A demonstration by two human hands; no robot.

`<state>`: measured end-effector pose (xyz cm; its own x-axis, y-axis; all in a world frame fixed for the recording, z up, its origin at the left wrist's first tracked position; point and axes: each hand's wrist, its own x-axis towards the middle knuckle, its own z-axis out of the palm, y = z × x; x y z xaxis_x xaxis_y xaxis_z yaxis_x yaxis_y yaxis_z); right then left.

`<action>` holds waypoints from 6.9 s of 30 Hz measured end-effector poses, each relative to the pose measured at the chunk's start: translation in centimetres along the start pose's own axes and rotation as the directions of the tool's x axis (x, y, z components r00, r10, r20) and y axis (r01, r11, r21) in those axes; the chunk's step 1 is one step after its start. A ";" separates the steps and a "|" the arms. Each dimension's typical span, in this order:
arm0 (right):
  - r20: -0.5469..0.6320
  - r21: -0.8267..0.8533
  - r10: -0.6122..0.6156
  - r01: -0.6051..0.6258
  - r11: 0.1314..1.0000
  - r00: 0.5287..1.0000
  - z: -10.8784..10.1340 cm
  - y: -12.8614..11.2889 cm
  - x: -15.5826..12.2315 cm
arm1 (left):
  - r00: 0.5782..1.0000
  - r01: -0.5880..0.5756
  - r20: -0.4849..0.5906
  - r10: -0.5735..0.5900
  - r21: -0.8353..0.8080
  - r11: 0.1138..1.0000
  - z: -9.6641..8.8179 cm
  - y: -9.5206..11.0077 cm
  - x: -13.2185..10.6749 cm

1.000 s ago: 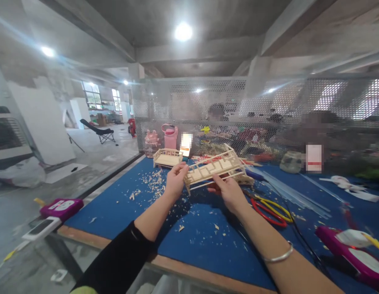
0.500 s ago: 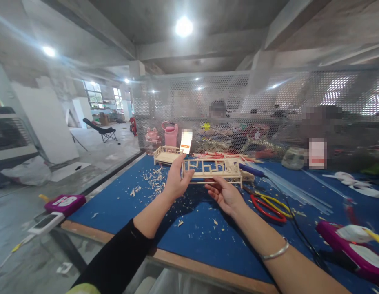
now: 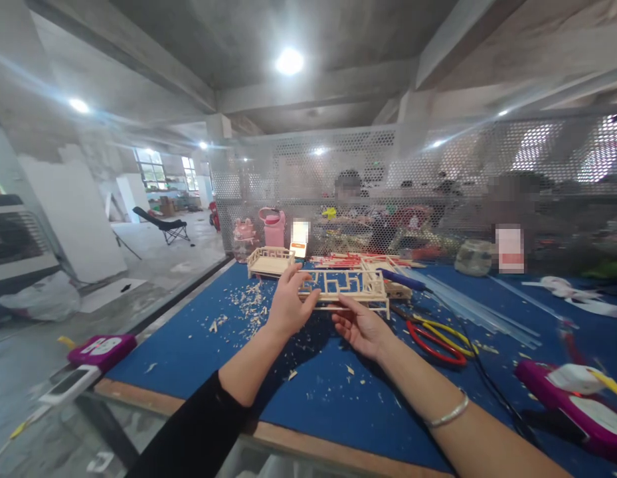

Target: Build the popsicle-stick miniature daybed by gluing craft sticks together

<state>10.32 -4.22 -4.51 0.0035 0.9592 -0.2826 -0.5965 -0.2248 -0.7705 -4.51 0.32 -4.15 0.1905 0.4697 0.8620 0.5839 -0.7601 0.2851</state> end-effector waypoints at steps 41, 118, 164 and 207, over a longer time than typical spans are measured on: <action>0.062 -0.310 -0.364 0.364 0.878 0.929 -0.5 1.2 0.7 | 0.983 -0.183 0.026 0.181 0.158 0.970 -0.2 0.5 -0.1; 0.135 0.011 -0.208 0.208 0.978 0.969 -1.6 0.6 1.7 | 0.786 0.618 0.401 -0.470 -0.523 0.587 -1.2 -1.1 1.0; -0.253 -0.074 -0.097 0.081 0.994 0.962 -3.8 -2.3 3.1 | 0.711 0.703 0.265 -0.652 -0.319 0.636 0.7 -5.4 -0.1; -0.118 -0.870 -0.666 0.247 0.426 0.736 -5.3 -3.5 3.4 | 0.848 0.529 0.027 -0.529 -0.090 0.844 0.7 -0.7 -0.3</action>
<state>16.67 -1.10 -5.78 0.4948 0.8358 0.2379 0.4449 -0.0084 -0.8955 -4.46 0.99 -4.88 -0.1254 0.8126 0.5692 0.5222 -0.4338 0.7343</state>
